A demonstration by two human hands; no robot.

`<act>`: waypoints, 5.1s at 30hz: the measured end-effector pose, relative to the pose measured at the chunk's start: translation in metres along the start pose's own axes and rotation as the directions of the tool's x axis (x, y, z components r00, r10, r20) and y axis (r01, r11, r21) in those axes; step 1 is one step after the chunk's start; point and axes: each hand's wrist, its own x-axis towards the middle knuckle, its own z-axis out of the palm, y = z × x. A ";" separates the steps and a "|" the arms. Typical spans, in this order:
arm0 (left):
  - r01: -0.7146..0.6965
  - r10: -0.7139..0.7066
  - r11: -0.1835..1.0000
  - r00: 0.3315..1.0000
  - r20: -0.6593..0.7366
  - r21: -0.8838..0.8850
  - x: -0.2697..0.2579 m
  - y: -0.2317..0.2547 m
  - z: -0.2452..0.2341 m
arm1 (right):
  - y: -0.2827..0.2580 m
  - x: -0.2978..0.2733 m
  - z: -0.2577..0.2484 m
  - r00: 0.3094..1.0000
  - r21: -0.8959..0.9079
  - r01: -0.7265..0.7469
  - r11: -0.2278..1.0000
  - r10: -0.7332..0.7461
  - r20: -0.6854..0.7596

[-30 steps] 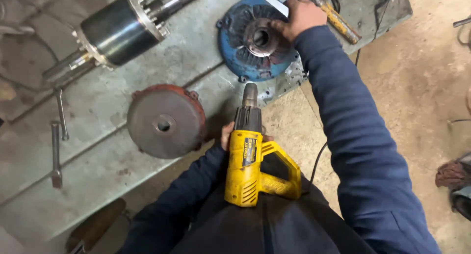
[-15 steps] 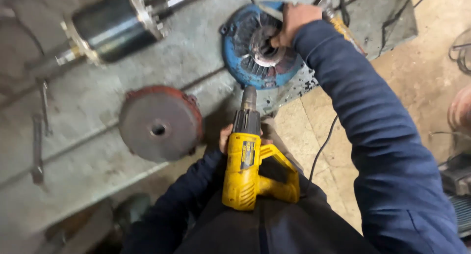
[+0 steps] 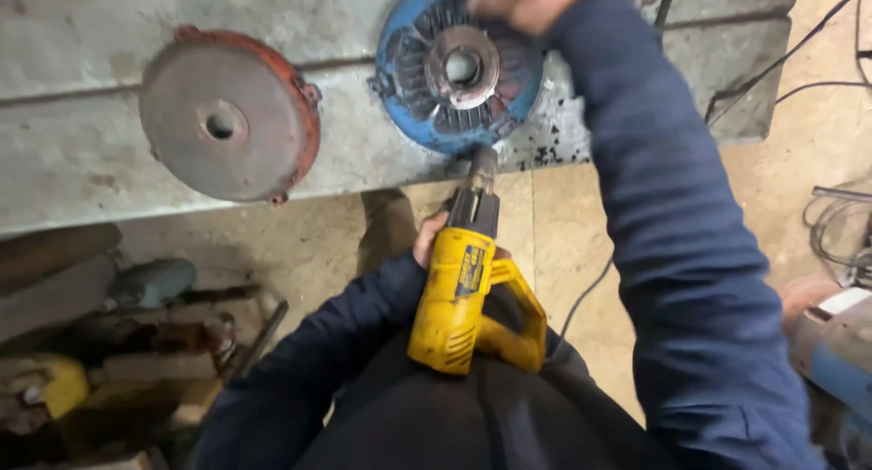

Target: The person uses a yellow heat gun to apply heat to a blue circular metal part while simultaneously scraping its surface with a metal tool. The person moves the heat gun and scraper around the part to clean off residue.

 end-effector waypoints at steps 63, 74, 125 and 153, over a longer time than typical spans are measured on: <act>0.340 -0.352 0.925 0.935 0.046 0.167 -0.029 0.094 0.039 | -0.193 -0.211 0.074 0.682 -0.024 -0.700 0.714 0.659 -0.316; 0.349 -0.356 0.932 0.932 0.064 0.098 -0.027 0.094 0.024 | -0.197 -0.210 0.080 0.686 -0.047 -0.696 0.717 0.643 -0.340; 0.373 -0.376 0.926 0.925 0.061 0.052 -0.027 0.096 0.035 | -0.201 -0.203 0.072 0.659 0.085 -0.704 0.705 0.694 -0.291; 0.350 -0.364 0.921 0.930 0.055 0.172 -0.027 0.101 0.051 | -0.209 -0.198 0.081 0.608 0.136 -0.745 0.653 0.749 -0.265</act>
